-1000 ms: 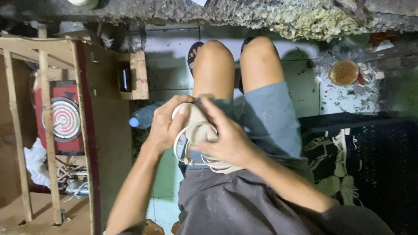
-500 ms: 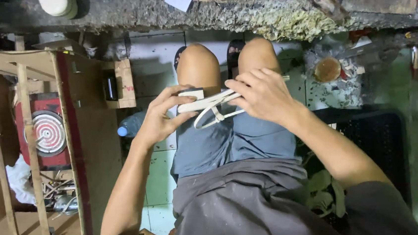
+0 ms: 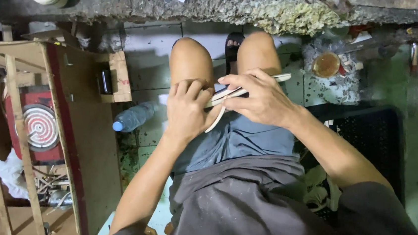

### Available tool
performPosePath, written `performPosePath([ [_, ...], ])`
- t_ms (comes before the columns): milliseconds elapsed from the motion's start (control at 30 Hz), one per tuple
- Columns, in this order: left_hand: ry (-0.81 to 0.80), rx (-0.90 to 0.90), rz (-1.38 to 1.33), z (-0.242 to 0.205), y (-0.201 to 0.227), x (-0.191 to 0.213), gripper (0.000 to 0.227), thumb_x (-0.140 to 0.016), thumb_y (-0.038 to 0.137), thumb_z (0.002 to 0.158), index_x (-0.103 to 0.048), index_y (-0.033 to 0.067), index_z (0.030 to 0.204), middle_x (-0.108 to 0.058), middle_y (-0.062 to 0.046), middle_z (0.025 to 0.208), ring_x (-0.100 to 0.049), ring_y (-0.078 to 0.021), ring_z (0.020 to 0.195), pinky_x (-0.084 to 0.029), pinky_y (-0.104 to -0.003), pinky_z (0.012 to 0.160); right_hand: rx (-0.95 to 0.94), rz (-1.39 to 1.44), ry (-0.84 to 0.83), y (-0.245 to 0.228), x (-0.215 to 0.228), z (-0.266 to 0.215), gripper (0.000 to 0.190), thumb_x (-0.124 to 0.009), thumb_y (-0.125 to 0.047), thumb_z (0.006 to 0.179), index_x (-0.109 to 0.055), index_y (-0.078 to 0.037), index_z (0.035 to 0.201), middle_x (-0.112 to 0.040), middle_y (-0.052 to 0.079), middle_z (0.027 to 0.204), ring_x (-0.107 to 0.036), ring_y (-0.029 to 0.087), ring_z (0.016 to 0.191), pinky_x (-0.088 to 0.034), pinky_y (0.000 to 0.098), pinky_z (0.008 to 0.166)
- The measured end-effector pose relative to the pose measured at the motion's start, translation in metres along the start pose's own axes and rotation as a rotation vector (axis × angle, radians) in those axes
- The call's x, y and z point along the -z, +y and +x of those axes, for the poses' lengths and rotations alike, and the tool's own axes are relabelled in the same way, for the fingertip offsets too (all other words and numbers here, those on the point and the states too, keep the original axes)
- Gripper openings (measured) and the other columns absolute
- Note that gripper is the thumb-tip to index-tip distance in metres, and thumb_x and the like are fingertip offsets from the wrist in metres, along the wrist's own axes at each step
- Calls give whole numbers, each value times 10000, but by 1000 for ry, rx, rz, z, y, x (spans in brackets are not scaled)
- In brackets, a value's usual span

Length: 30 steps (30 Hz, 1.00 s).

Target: Assembling sandal straps by threading them through the sole and securing them with a hammer

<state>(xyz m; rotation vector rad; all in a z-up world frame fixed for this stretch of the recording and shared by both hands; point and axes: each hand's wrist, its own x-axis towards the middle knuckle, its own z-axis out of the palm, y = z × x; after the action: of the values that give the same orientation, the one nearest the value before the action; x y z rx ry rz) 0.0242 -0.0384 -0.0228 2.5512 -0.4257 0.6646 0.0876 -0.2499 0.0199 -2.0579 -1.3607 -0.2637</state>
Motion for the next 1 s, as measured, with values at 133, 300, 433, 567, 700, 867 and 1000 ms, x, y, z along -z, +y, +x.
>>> performPosePath([
  [133, 42, -15, 20, -4, 1, -6, 319, -683, 460, 887, -687, 147, 825, -631, -31, 909, -577, -261, 826, -439, -372, 746, -11, -26, -10, 0, 7, 2, 79, -692, -250, 969, -727, -188, 1002, -631, 109, 1233, -677, 257, 1005, -485, 426, 891],
  [300, 86, -45, 13, -4, 6, 1, 316, -635, 426, 932, -682, 126, 846, -629, -52, 933, -586, -259, 826, -442, -357, 749, -104, -43, -119, 6, 16, -1, 306, -763, -255, 896, -709, -50, 1115, -686, 122, 1054, -646, 308, 863, -490, 424, 733],
  [433, 99, -68, 39, -7, 6, 0, 319, -605, 420, 951, -685, 125, 856, -634, -57, 940, -594, -257, 825, -451, -360, 757, -69, -56, -107, 3, 14, 1, 257, -736, -261, 918, -725, -58, 1076, -695, 119, 1036, -645, 310, 852, -509, 419, 732],
  [567, 206, -105, 78, -6, 6, 2, 287, -633, 399, 932, -720, 128, 899, -660, -63, 947, -635, -248, 846, -479, -359, 787, -142, -165, 164, -15, 7, -18, 142, -711, -187, 931, -750, -99, 1036, -671, 85, 1081, -640, 295, 896, -505, 426, 806],
  [700, 323, -190, 160, 1, 9, 1, 307, -565, 361, 991, -746, 130, 902, -694, -53, 954, -656, -246, 885, -499, -347, 843, -642, 144, 294, -54, 2, -21, 38, -726, -106, 937, -759, -86, 940, -706, 49, 866, -657, 257, 727, -524, 333, 617],
  [867, 284, -226, 160, 1, 9, -5, 254, -584, 301, 971, -742, 124, 881, -691, -54, 942, -655, -262, 880, -515, -376, 847, -1080, 575, 307, -70, -38, -37, 176, -686, -221, 947, -754, -59, 930, -739, 106, 784, -634, 197, 535, -461, 298, 425],
  [1000, 253, -242, 176, 1, 12, -2, 205, -610, 256, 945, -744, 131, 854, -693, -52, 921, -651, -263, 864, -525, -380, 835, -1322, 1098, 419, -59, -51, -35, 271, -678, -232, 933, -699, 34, 883, -713, 204, 817, -644, 189, 518, -433, 243, 322],
])
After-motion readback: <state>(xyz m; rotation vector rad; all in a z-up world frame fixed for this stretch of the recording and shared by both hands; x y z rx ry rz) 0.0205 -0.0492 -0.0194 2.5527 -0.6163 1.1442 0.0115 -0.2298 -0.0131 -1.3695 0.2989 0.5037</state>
